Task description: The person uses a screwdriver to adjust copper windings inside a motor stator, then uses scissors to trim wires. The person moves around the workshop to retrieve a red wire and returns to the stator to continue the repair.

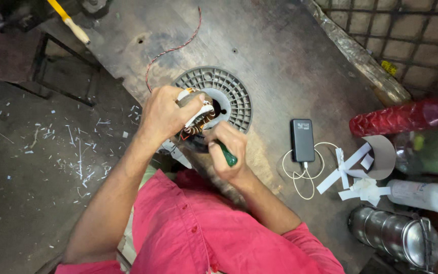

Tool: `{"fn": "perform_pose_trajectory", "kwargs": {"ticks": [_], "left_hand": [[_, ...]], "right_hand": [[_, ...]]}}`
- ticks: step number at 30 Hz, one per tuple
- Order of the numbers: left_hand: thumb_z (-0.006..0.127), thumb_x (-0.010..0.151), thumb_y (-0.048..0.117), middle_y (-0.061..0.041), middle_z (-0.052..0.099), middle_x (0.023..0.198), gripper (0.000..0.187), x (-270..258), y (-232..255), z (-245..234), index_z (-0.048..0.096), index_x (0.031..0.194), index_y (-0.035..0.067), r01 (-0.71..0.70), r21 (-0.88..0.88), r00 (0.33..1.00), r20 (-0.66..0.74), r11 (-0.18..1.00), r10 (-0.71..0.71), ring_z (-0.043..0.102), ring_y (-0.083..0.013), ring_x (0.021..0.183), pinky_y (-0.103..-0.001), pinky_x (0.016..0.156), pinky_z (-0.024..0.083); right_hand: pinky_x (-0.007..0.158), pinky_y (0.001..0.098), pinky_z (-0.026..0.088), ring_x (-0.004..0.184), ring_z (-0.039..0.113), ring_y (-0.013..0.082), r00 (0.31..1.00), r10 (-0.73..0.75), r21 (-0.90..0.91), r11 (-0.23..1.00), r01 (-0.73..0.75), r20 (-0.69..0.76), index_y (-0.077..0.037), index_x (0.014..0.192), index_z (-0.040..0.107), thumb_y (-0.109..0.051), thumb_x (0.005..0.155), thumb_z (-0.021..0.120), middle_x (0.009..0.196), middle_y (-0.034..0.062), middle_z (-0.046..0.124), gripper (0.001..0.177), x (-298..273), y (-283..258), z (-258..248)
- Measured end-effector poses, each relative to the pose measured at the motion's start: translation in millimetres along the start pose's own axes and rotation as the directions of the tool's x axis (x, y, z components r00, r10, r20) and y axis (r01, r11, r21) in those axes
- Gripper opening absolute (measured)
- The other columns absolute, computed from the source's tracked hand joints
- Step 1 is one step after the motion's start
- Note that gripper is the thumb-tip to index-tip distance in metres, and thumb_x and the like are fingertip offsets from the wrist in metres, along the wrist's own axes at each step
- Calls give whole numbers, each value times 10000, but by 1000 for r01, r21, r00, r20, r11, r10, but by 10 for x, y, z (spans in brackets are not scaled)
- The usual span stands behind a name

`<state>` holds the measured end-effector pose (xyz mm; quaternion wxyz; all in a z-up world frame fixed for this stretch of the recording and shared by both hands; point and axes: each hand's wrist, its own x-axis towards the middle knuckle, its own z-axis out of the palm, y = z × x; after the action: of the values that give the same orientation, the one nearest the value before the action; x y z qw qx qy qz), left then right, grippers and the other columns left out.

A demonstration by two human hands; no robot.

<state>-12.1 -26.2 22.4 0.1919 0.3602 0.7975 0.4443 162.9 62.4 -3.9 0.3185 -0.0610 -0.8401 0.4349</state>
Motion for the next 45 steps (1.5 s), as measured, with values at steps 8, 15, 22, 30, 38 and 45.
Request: {"fn": "perform_pose_trajectory", "kwargs": {"ticks": [8, 15, 22, 30, 38, 45], "left_hand": [[656, 859, 469, -179, 681, 663, 421, 2, -42, 28, 775, 800, 70, -20, 24, 1000, -7, 1000, 20, 718, -323, 630, -451, 592, 518], [669, 837, 492, -182, 689, 649, 432, 18, 9, 45, 786, 789, 78, 20, 64, 1000, 15, 998, -21, 727, -311, 620, -448, 599, 531], [668, 836, 490, -170, 712, 674, 417, 43, 32, 48, 805, 837, 96, 14, 27, 1000, 24, 1000, -15, 736, -295, 635, -439, 610, 538], [681, 823, 483, -171, 706, 649, 435, 79, 24, 81, 791, 793, 63, 18, 16, 1000, 22, 1000, -18, 738, -279, 611, -426, 598, 545], [683, 834, 476, -148, 703, 633, 411, 87, 3, 89, 798, 795, 83, -11, -1, 1000, 22, 1000, 11, 731, -254, 591, -414, 565, 536], [685, 869, 466, -146, 695, 633, 412, 89, -50, 94, 788, 800, 73, -60, 1, 998, 19, 998, 60, 728, -241, 590, -400, 570, 531]], "right_hand": [[738, 381, 511, 775, 637, 317, 998, -64, 38, 997, 64, 2, 20, 826, 588, -30, 796, 543, 863, 175, 637, 73, -25, 135, 21], [775, 383, 526, 801, 647, 318, 997, -69, 38, 997, 69, -26, 42, 847, 603, -5, 808, 554, 880, 191, 645, 78, -129, 105, 35], [832, 371, 567, 878, 695, 312, 996, -79, 78, 994, 81, -39, 66, 875, 624, 72, 805, 541, 951, 225, 692, 108, -265, 120, -46], [838, 361, 567, 891, 699, 294, 998, -34, 103, 994, 39, -47, 78, 874, 629, 69, 809, 539, 962, 225, 693, 112, -341, 83, -96], [825, 360, 574, 857, 714, 279, 995, -19, 107, 994, 29, -93, 63, 881, 638, 50, 835, 537, 960, 209, 713, 112, -346, 65, -154], [831, 364, 581, 864, 723, 276, 991, -11, 129, 991, 29, -135, 58, 902, 636, 31, 855, 539, 969, 208, 707, 111, -363, 131, -135]]}}
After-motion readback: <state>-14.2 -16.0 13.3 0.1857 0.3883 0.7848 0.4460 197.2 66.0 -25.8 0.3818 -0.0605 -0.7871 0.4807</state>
